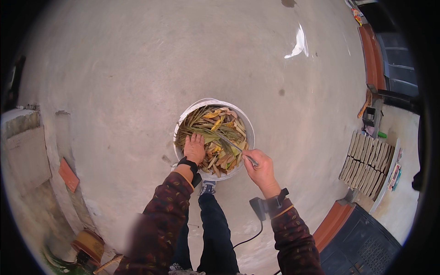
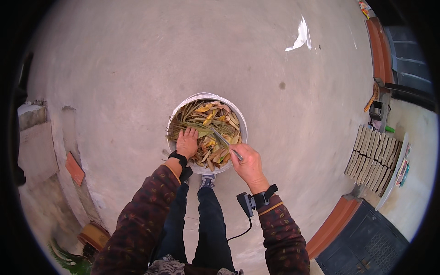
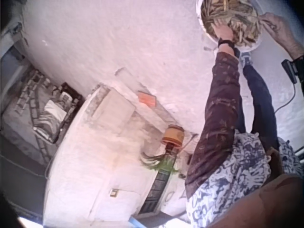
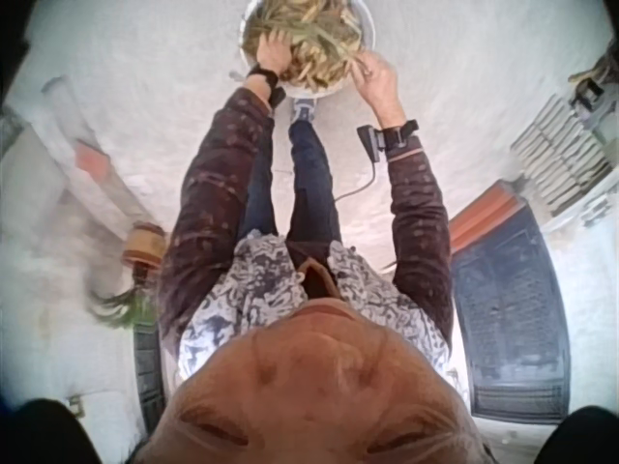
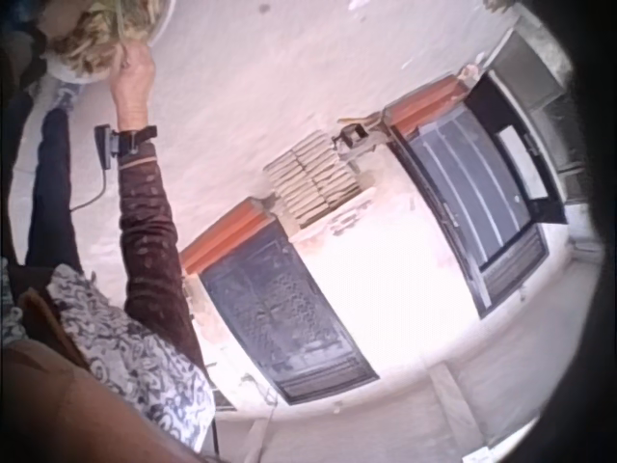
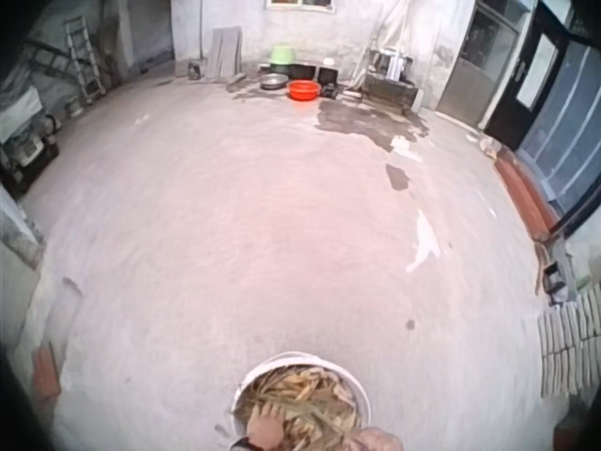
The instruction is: The person sweeps dry leaves and palm fronds on a concrete patio using a traditional straw broom and a dustpan, then transfers the collected debris into a white bucket. The person also picks up larger palm fronds by hand and places them into the bucket.
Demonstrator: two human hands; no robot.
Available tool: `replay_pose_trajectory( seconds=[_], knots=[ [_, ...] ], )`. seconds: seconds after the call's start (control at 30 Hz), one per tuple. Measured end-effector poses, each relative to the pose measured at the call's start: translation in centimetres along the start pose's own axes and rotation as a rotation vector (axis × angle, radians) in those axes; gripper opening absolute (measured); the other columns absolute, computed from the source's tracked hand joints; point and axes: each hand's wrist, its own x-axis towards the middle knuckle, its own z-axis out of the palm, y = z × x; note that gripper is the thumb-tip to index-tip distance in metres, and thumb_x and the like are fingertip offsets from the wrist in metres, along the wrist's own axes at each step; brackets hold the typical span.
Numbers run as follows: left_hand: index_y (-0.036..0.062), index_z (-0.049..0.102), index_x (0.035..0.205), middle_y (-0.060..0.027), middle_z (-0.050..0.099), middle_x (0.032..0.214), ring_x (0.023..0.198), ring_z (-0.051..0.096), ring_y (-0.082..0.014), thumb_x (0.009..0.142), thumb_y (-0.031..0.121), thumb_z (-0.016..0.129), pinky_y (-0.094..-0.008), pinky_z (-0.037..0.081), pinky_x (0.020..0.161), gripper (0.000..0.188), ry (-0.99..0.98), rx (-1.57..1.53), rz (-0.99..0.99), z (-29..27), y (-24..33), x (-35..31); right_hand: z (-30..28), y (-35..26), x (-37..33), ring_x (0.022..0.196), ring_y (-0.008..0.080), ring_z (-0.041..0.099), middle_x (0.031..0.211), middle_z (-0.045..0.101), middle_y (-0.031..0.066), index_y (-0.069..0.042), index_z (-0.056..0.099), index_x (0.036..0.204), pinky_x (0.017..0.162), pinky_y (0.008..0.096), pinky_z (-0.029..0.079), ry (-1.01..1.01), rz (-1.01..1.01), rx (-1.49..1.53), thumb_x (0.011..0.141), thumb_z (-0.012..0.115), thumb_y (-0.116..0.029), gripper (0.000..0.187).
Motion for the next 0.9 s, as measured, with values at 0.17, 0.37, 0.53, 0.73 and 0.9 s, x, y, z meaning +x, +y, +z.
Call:
replay_pose_trajectory(
  seconds=[0.17,0.37,0.53,0.73,0.9],
  knots=[
    [0.006,0.034,0.134,-0.0092,0.031,0.141,0.131,0.025,-0.0251,0.086,0.022,0.04,-0.0421,0.017,0.107,0.051,-0.095,-0.018,-0.063,1.2,0.2,2.6,1.5,1.0,0.8,0.069,0.0287,0.059,0.075,0.059,0.0117,-0.006,0.061,0.085,0.06,0.0332,0.048,-0.025,-0.043,-0.009,0.072,0.064,-0.002,0.014],
    [0.0058,0.033,0.134,-0.0085,0.033,0.139,0.13,0.025,-0.0246,0.086,0.026,0.04,-0.0405,0.016,0.107,0.053,-0.199,-0.019,-0.089,2.5,-0.1,5.9,4.2,2.5,0.6,0.071,0.028,0.06,0.076,0.06,0.0108,-0.007,0.06,0.087,0.061,0.0337,0.048,-0.033,-0.083,-0.033,0.072,0.065,-0.003,0.016],
    [0.0046,0.034,0.134,-0.0102,0.031,0.141,0.132,0.024,-0.0247,0.088,0.027,0.032,-0.0407,0.017,0.107,0.051,-0.161,-0.033,-0.116,2.8,-0.1,6.5,5.8,2.4,0.8,0.072,0.0288,0.06,0.076,0.06,0.0104,-0.008,0.06,0.087,0.062,0.0351,0.048,0.005,-0.062,-0.033,0.074,0.063,-0.005,0.013],
    [0.0031,0.037,0.132,-0.0127,0.031,0.141,0.132,0.026,-0.0251,0.088,0.026,0.033,-0.0404,0.019,0.107,0.05,-0.064,-0.012,0.019,-0.5,0.1,-1.3,5.3,0.3,1.2,0.075,0.0296,0.061,0.082,0.061,0.0121,-0.006,0.061,0.087,0.065,0.0327,0.048,0.024,0.078,0.04,0.077,0.061,-0.006,0.011],
    [-0.0002,0.043,0.124,-0.017,0.037,0.135,0.128,0.032,-0.0294,0.082,0.02,0.051,-0.0399,0.026,0.105,0.048,0.158,-0.219,0.174,-3.7,-0.7,-11.3,1.9,-2.0,0.5,0.073,0.0314,0.06,0.081,0.061,0.0124,-0.006,0.06,0.086,0.065,0.0334,0.048,0.106,0.118,0.162,0.077,0.06,-0.008,0.009]
  ],
)
